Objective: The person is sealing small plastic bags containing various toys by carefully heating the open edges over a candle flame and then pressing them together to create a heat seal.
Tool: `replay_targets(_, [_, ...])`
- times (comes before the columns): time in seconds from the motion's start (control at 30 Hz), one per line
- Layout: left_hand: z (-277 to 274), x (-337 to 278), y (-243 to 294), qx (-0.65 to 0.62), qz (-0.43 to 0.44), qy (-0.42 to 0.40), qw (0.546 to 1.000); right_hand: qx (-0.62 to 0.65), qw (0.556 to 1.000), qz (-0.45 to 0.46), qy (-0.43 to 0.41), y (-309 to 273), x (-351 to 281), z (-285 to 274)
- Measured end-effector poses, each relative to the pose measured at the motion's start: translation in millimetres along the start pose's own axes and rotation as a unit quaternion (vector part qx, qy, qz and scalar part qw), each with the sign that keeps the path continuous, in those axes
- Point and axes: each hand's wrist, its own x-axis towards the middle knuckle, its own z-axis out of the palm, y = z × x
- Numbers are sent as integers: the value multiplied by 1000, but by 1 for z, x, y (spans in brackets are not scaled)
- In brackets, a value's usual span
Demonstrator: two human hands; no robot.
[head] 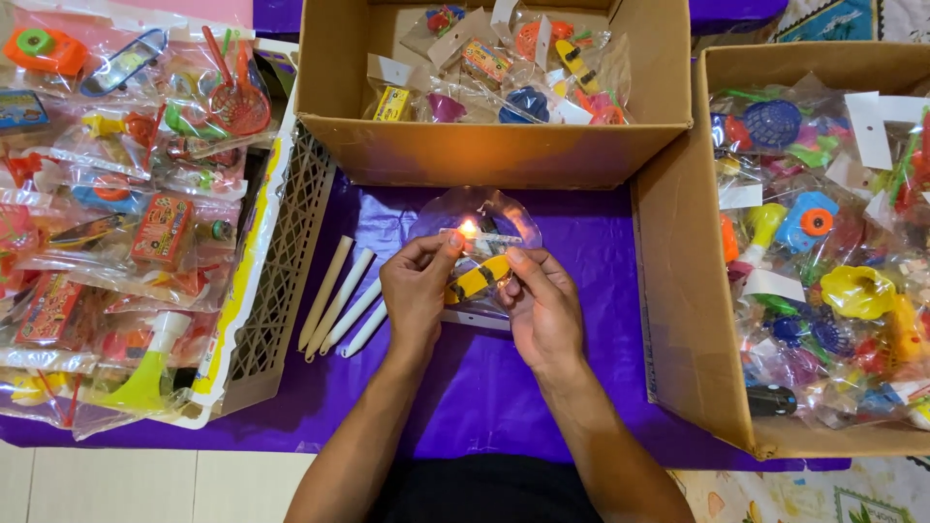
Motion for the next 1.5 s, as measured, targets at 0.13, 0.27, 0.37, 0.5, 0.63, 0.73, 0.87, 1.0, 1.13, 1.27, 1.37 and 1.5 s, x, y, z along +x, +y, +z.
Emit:
replay_targets(0.13, [5, -6, 7, 1, -2, -4, 1000, 3, 1000, -1, -4, 0, 0, -4])
replay_targets(0.27, [7, -8, 6, 13, -5, -7, 1000, 3, 1000, -4, 1, -3, -2, -8])
replay_targets(0.37, [14, -12, 10, 13, -17, -13, 1000, 2, 1000, -8, 5, -4, -3, -13])
replay_targets(0.5, [16, -11, 5, 18, -29, -19, 999, 3, 1000, -11, 12, -7, -4, -18])
replay_targets(0.63, [20, -15, 12, 11, -48, -26, 998, -4, 1000, -16, 17, -10, -8, -22])
replay_targets(0.73, [21, -14, 9, -4, -63, -28, 998, -3, 1000, -19, 19, -11, -9, -23])
replay_targets(0.87, [17, -11, 6, -1, -67, -32, 997, 4, 1000, -8, 18, -11, -8, -19])
replay_targets(1.0, [13, -5, -1, -6, -70, -32, 997, 5, 1000, -3, 16, -6, -4, -21])
replay_targets(1.13, [14, -10, 14, -12, -73, -30, 997, 7, 1000, 3, 17, -5, -6, -15])
replay_targets(1.27, [10, -9, 20, -18, -56, -36, 998, 3, 1000, 1, 10, -3, -4, -11])
replay_targets(1.37, [4, -6, 19, -24, -55, -32, 998, 4, 1000, 2, 5, 1, -2, -8])
replay_targets(1.5, [0, -7, 29, -32, -47, -24, 998, 7, 1000, 5, 0, 3, -1, 0])
